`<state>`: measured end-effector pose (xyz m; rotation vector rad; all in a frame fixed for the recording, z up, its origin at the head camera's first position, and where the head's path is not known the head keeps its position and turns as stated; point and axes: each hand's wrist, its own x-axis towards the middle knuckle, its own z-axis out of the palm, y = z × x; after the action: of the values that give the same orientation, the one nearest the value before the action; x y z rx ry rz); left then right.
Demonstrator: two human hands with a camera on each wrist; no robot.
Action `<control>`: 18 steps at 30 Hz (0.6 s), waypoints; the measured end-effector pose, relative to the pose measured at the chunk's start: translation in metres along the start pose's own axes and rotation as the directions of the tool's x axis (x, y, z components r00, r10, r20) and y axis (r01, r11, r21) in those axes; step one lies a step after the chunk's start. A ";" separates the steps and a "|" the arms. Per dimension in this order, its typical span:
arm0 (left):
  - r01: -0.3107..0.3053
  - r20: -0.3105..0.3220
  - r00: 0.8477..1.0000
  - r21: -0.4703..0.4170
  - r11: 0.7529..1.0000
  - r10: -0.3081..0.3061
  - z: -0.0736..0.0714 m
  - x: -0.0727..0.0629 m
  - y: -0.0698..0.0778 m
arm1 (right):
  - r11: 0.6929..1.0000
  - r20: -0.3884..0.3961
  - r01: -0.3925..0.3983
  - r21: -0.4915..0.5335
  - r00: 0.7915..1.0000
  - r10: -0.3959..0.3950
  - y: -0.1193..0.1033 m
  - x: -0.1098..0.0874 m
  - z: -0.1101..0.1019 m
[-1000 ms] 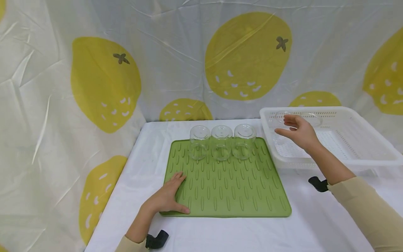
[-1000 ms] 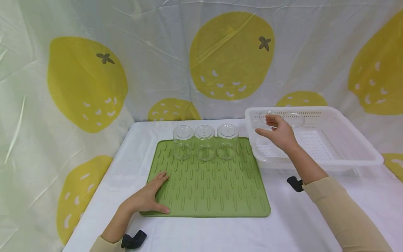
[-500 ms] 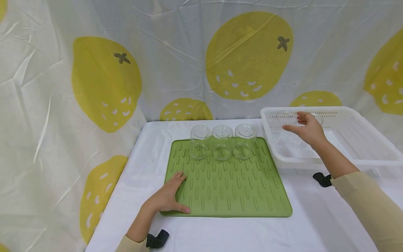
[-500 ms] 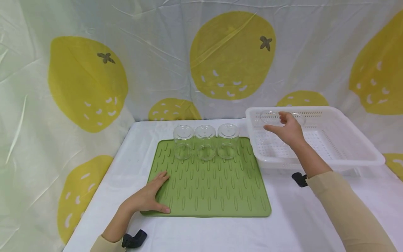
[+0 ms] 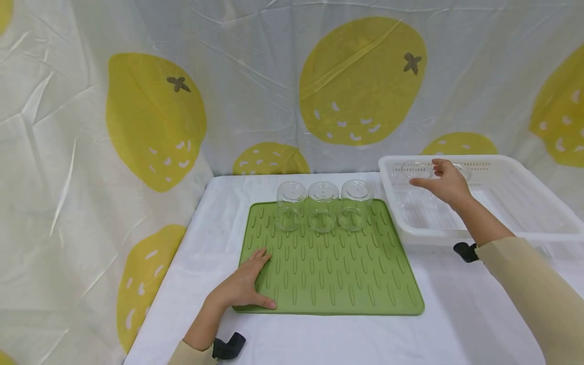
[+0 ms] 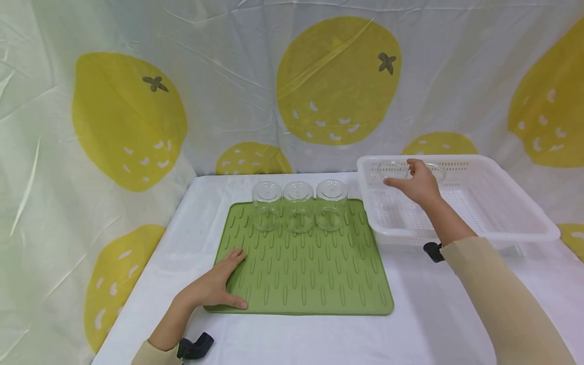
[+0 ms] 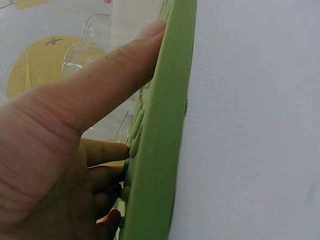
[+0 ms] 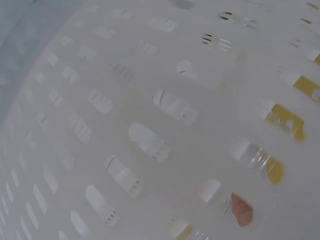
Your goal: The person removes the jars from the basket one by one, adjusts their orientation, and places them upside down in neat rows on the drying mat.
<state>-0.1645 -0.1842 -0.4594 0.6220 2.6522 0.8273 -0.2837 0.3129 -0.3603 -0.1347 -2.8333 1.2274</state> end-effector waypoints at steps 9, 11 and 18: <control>0.002 0.000 1.000 0.001 1.000 -0.002 0.000 0.000 -0.001 | 1.000 0.024 -0.022 -0.006 0.999 0.023 0.001 0.011 0.004; 0.003 -0.001 1.000 0.002 1.000 -0.003 0.000 0.000 -0.001 | 0.999 0.033 -0.035 -0.010 0.999 0.036 0.002 0.013 0.005; 0.000 0.002 1.000 -0.006 1.000 0.000 0.001 0.001 -0.002 | 0.997 0.035 -0.061 -0.037 0.997 0.062 0.005 0.019 0.009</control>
<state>-0.1657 -0.1849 -0.4617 0.6211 2.6469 0.8340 -0.3027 0.3114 -0.3704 -0.2044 -2.9041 1.2020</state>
